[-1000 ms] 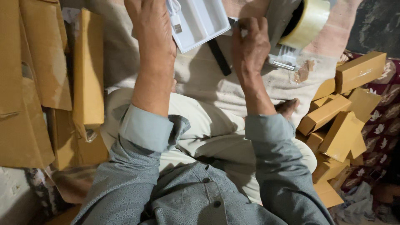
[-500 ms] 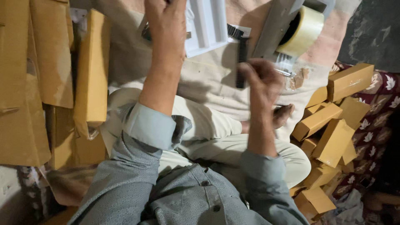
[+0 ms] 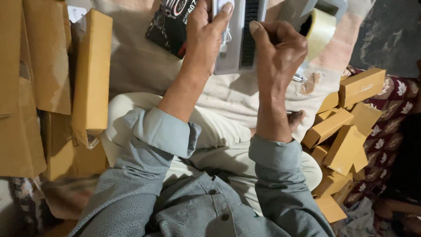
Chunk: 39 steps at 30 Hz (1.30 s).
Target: The person unpacks a smartwatch from its retail box, places it into a plain cardboard box, and seals the box with tape. The person repeats this process for a second watch.
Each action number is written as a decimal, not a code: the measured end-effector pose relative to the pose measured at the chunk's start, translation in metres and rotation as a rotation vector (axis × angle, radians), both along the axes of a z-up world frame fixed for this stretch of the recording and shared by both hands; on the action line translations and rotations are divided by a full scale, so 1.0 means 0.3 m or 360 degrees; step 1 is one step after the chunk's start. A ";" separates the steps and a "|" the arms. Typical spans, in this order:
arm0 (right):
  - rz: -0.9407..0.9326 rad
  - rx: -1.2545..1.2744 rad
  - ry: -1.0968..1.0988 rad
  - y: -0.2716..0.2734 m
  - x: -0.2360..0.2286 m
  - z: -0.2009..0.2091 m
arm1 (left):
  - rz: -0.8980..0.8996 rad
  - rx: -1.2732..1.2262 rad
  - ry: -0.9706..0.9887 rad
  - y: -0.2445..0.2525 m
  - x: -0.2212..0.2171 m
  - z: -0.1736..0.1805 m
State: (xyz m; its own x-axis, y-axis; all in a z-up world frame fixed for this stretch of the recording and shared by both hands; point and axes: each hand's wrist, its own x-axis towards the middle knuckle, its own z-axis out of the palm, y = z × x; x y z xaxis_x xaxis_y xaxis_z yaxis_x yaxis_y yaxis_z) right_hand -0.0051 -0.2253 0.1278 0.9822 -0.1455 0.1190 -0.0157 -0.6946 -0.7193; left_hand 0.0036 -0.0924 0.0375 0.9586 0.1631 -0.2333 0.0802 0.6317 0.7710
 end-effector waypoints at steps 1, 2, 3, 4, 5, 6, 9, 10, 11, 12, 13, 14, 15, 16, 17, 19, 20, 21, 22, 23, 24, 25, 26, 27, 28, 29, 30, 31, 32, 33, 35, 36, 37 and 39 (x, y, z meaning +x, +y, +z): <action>0.0026 -0.0109 -0.0060 0.008 -0.004 -0.014 | 0.0018 -0.0086 -0.0030 0.000 -0.001 -0.010; 0.0054 -0.0215 -0.0130 0.016 -0.002 -0.029 | 0.0032 -0.0071 -0.0028 -0.001 0.002 -0.016; 0.0055 -0.0232 -0.0215 0.023 -0.002 -0.046 | 0.0046 -0.0056 -0.0026 -0.003 0.002 -0.020; 0.0054 -0.0249 -0.0298 0.029 -0.005 -0.063 | 0.0059 -0.0041 -0.0021 -0.002 -0.001 -0.022; 0.0054 -0.0266 -0.0381 0.030 -0.007 -0.080 | 0.0067 0.0015 -0.0011 0.002 -0.003 -0.024; 0.0105 -0.0166 -0.0408 0.020 -0.006 -0.096 | 0.0070 0.0072 -0.0006 0.012 -0.002 -0.025; 0.0109 0.0143 -0.0438 -0.039 -0.022 -0.144 | 0.0116 0.0471 0.0212 0.070 0.006 -0.037; 0.0018 0.0249 -0.0416 -0.065 -0.034 -0.164 | 0.0135 0.0638 0.0322 0.096 0.014 -0.049; -0.0073 0.0355 -0.0394 -0.092 -0.047 -0.183 | 0.0267 0.0619 0.0375 0.129 0.023 -0.064; -0.0023 0.0169 -0.0323 -0.110 -0.042 -0.209 | 0.0403 0.0598 0.0419 0.158 0.027 -0.077; 0.0027 -0.0015 -0.0252 -0.120 -0.029 -0.240 | 0.0527 0.0710 0.0382 0.191 0.023 -0.089; 0.0078 -0.0193 -0.0179 -0.132 -0.027 -0.266 | 0.0651 0.0826 0.0343 0.213 0.016 -0.100; 0.0132 -0.0340 -0.0166 -0.134 -0.049 -0.291 | 0.0660 0.0729 0.0293 0.215 0.009 -0.107; 0.0193 -0.0483 -0.0161 -0.119 -0.073 -0.321 | 0.0678 0.0632 0.0236 0.217 0.009 -0.111; 0.0253 -0.0627 -0.0157 -0.112 -0.084 -0.343 | 0.0696 0.0536 0.0179 0.215 0.009 -0.113; 0.0182 -0.0739 -0.0147 -0.098 -0.094 -0.374 | 0.0737 0.0361 0.0078 0.220 0.004 -0.111; 0.0143 -0.0802 -0.0142 -0.095 -0.094 -0.385 | 0.0753 0.0268 0.0027 0.214 0.006 -0.110; 0.0137 -0.0797 -0.0127 -0.093 -0.088 -0.394 | 0.0738 0.0212 0.0112 0.206 0.010 -0.111; 0.0125 -0.0797 -0.0107 -0.096 -0.081 -0.398 | 0.0713 0.0153 0.0201 0.191 0.011 -0.112; 0.0113 -0.0797 -0.0087 -0.098 -0.072 -0.400 | 0.0688 0.0094 0.0289 0.182 0.010 -0.117; 0.0118 -0.0798 -0.0089 -0.100 -0.059 -0.400 | 0.0677 0.0124 0.0208 0.174 0.016 -0.123; 0.0123 -0.0799 -0.0091 -0.101 -0.045 -0.399 | 0.0664 0.0154 0.0127 0.168 0.018 -0.133; 0.0136 -0.0795 -0.0091 -0.098 -0.034 -0.398 | 0.0658 0.0187 0.0049 0.170 0.016 -0.148; 0.0145 -0.0805 -0.0084 -0.097 -0.024 -0.396 | 0.0670 0.0253 0.0017 0.166 0.012 -0.167; 0.0158 -0.0816 -0.0072 -0.099 -0.016 -0.393 | 0.0685 0.0319 -0.0009 0.160 0.003 -0.190; 0.0172 -0.0826 -0.0061 -0.100 -0.011 -0.393 | 0.0699 0.0385 -0.0035 0.158 -0.004 -0.214; 0.0222 -0.0841 -0.0048 -0.105 -0.007 -0.392 | 0.0666 0.0402 0.0008 0.153 -0.006 -0.236; 0.0273 -0.0856 -0.0035 -0.112 -0.005 -0.386 | 0.0631 0.0418 0.0051 0.149 -0.007 -0.255; 0.0321 -0.0869 -0.0033 -0.119 0.006 -0.376 | 0.0598 0.0436 0.0082 0.146 0.005 -0.266; 0.0313 -0.0802 -0.0026 -0.123 0.011 -0.362 | 0.0693 0.0229 0.0034 0.140 0.012 -0.269; 0.0307 -0.0667 -0.0009 -0.122 0.004 -0.320 | 0.0879 -0.0186 -0.0060 0.132 0.021 -0.254; 0.0251 -0.0392 -0.0013 -0.124 0.001 -0.287 | 0.0790 0.0113 -0.0062 0.135 0.023 -0.237; 0.0194 -0.0117 -0.0017 -0.129 -0.004 -0.244 | 0.0697 0.0410 -0.0061 0.143 0.019 -0.214; 0.0072 0.0376 0.0037 -0.107 -0.031 -0.171 | 0.0605 0.0777 -0.0044 0.148 0.021 -0.157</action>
State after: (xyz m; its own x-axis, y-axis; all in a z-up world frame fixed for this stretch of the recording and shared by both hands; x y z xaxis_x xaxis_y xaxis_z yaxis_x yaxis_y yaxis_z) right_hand -0.0143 -0.2575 0.0766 0.9904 -0.1226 0.0642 -0.0070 -0.5076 -0.8615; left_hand 0.0100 -0.0481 -0.0097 0.8171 0.5761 -0.0214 -0.1055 0.1859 0.9769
